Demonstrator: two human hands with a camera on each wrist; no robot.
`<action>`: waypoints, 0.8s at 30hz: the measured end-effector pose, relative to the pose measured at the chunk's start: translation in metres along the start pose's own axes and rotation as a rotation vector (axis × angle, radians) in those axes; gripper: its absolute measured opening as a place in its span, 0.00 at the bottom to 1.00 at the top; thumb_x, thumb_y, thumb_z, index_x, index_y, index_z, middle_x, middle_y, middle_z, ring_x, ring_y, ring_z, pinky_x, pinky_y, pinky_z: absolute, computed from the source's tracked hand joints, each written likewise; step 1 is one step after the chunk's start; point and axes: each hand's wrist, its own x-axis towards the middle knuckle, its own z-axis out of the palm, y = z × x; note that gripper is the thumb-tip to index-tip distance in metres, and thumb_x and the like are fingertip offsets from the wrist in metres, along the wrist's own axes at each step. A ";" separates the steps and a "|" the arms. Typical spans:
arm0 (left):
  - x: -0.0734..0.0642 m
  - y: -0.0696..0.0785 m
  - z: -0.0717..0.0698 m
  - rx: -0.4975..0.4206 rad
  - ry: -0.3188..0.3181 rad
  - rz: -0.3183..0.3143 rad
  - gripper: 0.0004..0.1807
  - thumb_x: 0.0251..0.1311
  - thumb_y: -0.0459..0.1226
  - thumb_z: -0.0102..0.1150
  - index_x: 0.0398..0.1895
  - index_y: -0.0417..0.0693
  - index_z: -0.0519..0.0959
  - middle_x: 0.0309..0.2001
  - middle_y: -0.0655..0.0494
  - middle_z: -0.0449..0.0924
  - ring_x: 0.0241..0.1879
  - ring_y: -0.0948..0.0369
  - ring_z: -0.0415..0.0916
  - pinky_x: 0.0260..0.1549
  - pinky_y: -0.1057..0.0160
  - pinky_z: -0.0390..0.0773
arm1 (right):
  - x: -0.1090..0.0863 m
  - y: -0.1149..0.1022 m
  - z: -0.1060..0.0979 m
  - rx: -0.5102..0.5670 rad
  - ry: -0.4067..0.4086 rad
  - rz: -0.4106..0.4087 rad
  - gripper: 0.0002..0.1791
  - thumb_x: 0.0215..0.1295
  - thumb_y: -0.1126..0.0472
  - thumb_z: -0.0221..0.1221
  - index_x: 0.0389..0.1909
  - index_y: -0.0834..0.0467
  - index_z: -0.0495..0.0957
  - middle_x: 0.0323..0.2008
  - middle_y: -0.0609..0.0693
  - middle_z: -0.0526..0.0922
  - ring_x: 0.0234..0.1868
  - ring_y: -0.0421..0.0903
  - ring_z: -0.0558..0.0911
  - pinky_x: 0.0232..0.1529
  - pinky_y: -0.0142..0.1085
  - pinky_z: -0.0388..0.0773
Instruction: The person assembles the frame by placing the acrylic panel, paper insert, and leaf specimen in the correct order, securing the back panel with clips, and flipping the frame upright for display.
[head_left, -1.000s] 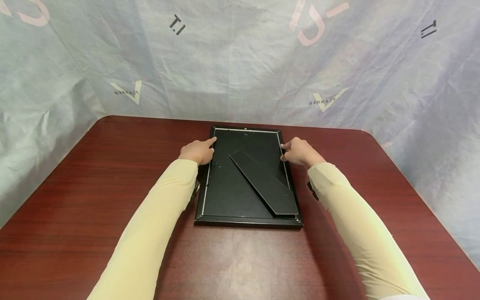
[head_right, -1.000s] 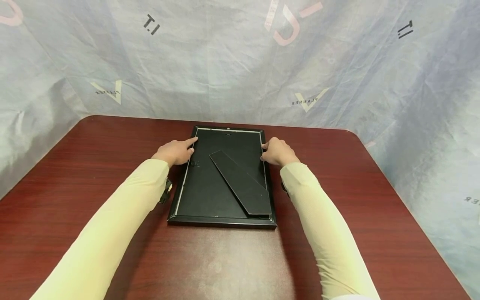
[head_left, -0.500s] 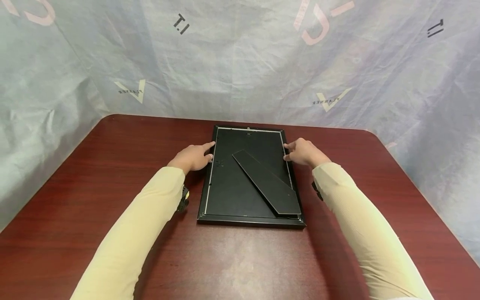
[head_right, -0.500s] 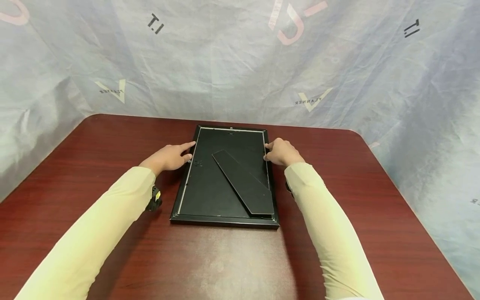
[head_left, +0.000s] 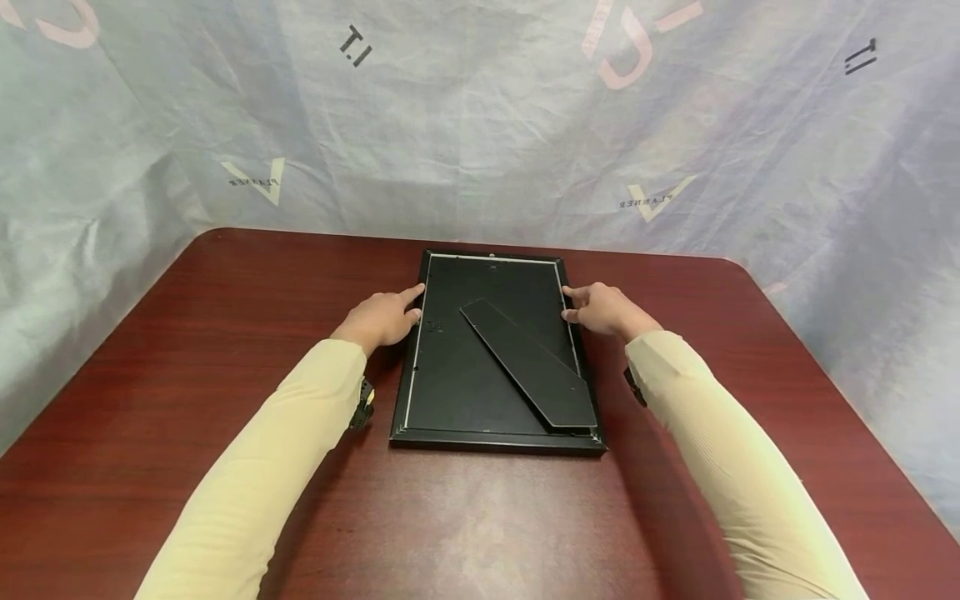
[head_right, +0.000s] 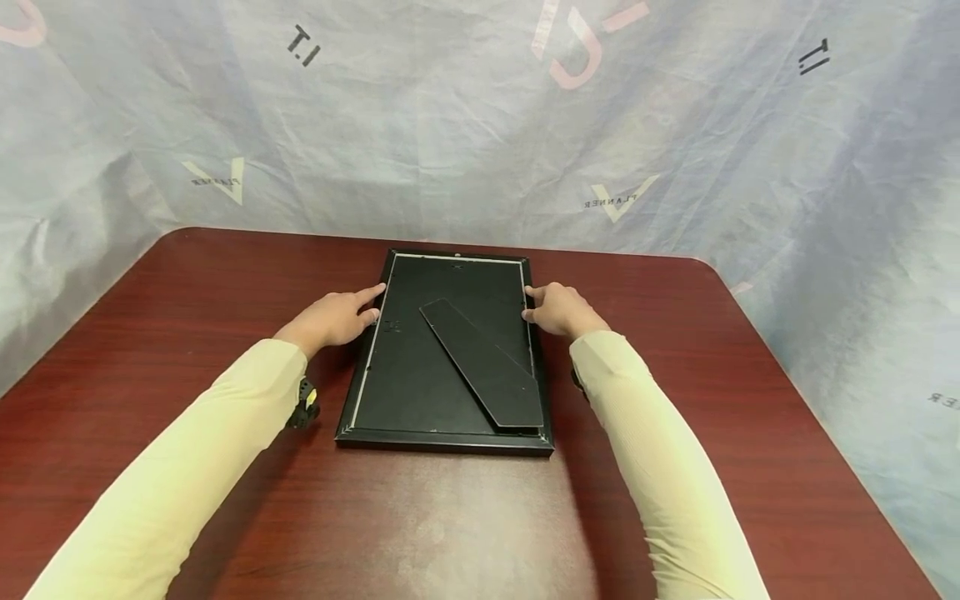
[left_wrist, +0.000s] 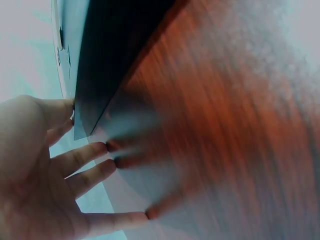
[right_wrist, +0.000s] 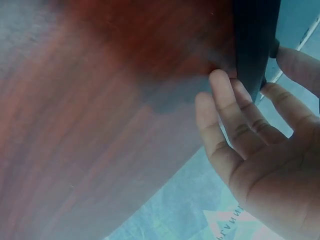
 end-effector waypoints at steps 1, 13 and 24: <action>-0.001 -0.001 0.000 0.001 0.007 -0.002 0.32 0.83 0.43 0.38 0.84 0.53 0.44 0.77 0.38 0.56 0.65 0.39 0.71 0.60 0.40 0.72 | 0.000 0.001 0.001 0.000 -0.001 -0.010 0.34 0.78 0.58 0.55 0.79 0.58 0.56 0.28 0.55 0.70 0.25 0.46 0.59 0.39 0.45 0.66; -0.010 0.005 0.004 -0.002 0.056 -0.012 0.31 0.82 0.44 0.40 0.77 0.32 0.58 0.76 0.32 0.57 0.75 0.39 0.56 0.71 0.41 0.59 | -0.017 0.001 0.011 0.002 -0.011 0.021 0.33 0.80 0.55 0.49 0.75 0.73 0.57 0.72 0.71 0.63 0.68 0.66 0.70 0.67 0.59 0.67; 0.000 -0.001 0.006 -0.062 0.064 0.019 0.28 0.80 0.42 0.45 0.73 0.30 0.65 0.72 0.34 0.64 0.72 0.40 0.62 0.69 0.43 0.64 | -0.018 -0.002 0.015 0.240 -0.030 0.102 0.32 0.80 0.60 0.50 0.76 0.73 0.55 0.67 0.72 0.69 0.61 0.63 0.77 0.48 0.41 0.84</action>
